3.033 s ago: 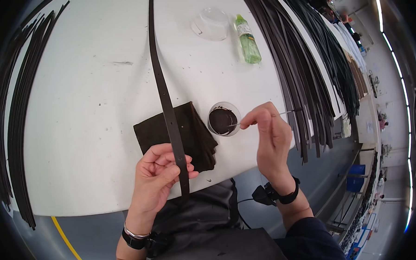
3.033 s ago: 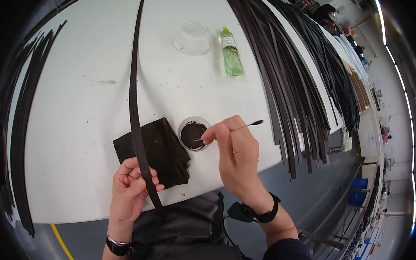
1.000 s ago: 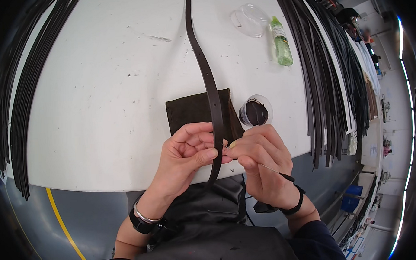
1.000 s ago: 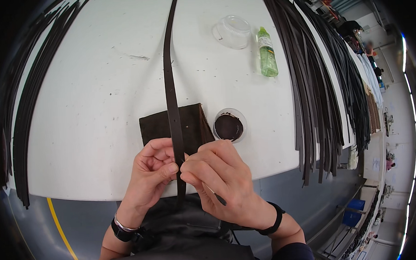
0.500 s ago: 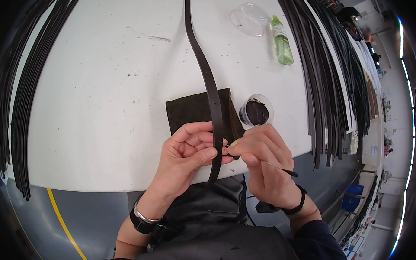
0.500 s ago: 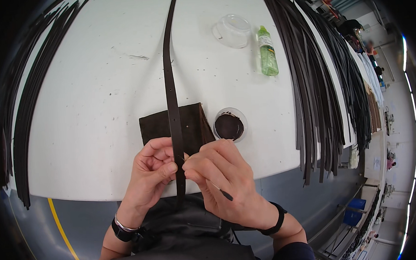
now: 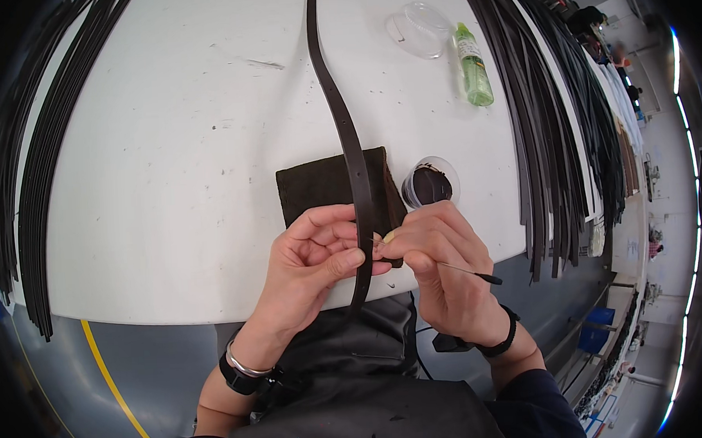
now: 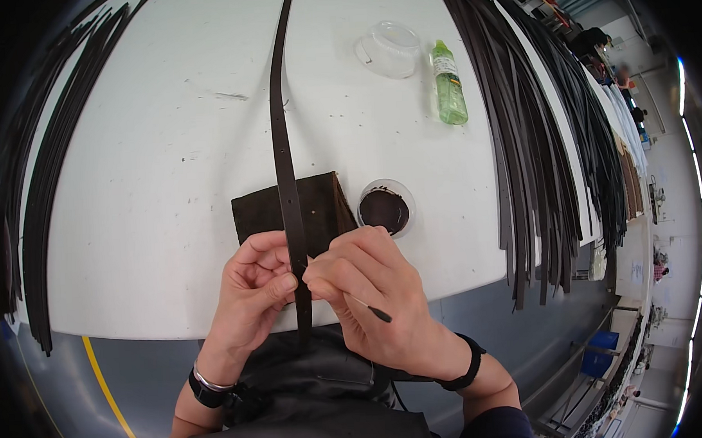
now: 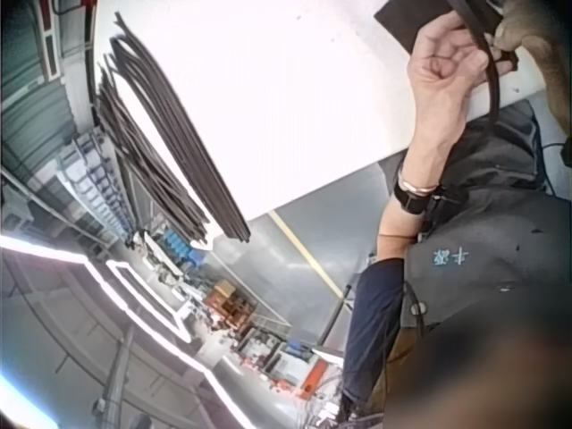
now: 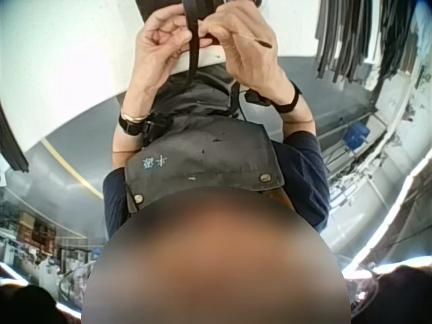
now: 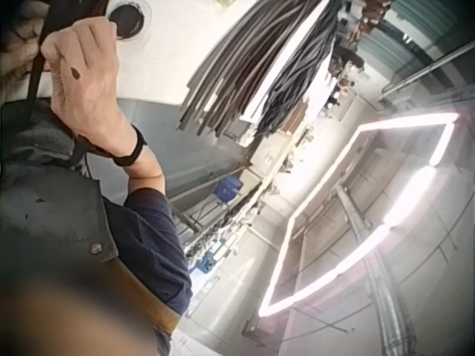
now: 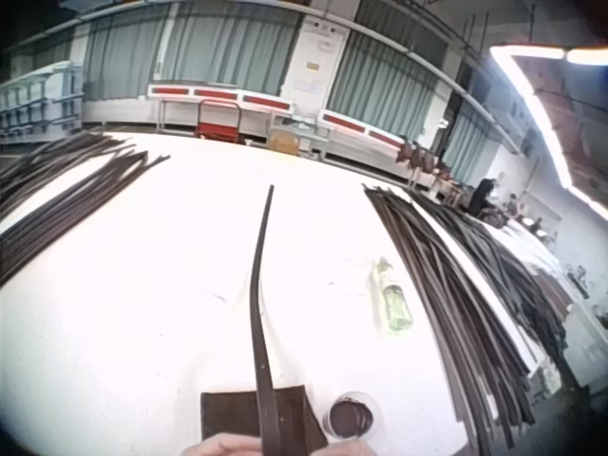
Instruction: Applying dark edge paint to the side of a leather strap using a small applicator tool.
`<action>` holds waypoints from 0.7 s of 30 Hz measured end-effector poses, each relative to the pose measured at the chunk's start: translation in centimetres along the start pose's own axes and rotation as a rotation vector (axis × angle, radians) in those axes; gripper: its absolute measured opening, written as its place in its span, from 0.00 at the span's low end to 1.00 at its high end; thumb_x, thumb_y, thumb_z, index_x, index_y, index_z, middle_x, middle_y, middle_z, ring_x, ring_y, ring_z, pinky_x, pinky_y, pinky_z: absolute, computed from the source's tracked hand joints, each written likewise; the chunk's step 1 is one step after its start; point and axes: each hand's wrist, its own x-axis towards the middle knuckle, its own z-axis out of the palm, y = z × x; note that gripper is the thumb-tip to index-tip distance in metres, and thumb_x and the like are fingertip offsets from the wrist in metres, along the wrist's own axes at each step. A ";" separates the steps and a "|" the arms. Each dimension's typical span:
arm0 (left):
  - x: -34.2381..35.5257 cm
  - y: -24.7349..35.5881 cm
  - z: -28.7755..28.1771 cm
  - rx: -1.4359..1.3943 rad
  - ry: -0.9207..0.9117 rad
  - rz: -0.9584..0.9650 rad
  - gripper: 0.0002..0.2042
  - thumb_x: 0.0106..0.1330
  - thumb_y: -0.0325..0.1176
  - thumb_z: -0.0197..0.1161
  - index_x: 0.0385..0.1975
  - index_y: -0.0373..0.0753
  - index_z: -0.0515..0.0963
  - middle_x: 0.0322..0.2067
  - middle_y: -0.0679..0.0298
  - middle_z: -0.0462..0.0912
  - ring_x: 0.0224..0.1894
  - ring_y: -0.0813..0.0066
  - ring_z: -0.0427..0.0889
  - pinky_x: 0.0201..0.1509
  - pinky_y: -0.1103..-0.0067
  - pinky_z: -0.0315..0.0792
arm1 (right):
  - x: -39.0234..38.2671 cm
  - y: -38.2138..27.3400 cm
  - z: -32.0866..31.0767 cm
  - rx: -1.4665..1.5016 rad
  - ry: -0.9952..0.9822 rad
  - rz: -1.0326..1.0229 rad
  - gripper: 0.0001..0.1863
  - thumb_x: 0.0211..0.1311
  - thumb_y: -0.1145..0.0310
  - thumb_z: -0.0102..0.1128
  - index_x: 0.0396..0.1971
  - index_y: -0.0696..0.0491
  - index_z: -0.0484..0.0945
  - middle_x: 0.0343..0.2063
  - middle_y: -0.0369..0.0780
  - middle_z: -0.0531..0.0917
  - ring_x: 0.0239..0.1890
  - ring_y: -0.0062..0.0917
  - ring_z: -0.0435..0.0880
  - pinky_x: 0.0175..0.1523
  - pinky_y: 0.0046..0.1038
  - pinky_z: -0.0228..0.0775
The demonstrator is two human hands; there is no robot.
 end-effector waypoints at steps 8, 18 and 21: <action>0.0 0.1 0.1 -0.003 -0.009 -0.007 0.18 0.63 0.16 0.56 0.53 0.30 0.67 0.43 0.51 0.80 0.46 0.64 0.82 0.52 0.65 0.80 | 0.4 0.0 -0.2 -0.036 0.000 -0.018 0.09 0.49 0.79 0.65 0.31 0.59 0.76 0.28 0.40 0.78 0.32 0.35 0.75 0.35 0.31 0.65; 0.1 0.0 0.0 -0.003 -0.005 -0.016 0.18 0.64 0.17 0.56 0.54 0.30 0.67 0.43 0.50 0.80 0.46 0.64 0.82 0.51 0.65 0.80 | 0.4 0.0 -0.4 0.011 0.017 -0.001 0.10 0.47 0.81 0.65 0.31 0.58 0.76 0.29 0.39 0.78 0.33 0.36 0.75 0.36 0.31 0.66; 0.0 -0.1 -0.2 -0.009 -0.016 -0.012 0.19 0.64 0.17 0.56 0.54 0.31 0.67 0.43 0.50 0.80 0.46 0.64 0.82 0.51 0.66 0.80 | 0.3 0.1 -0.5 0.053 -0.023 -0.006 0.10 0.47 0.81 0.65 0.31 0.58 0.76 0.29 0.39 0.78 0.33 0.35 0.75 0.35 0.31 0.66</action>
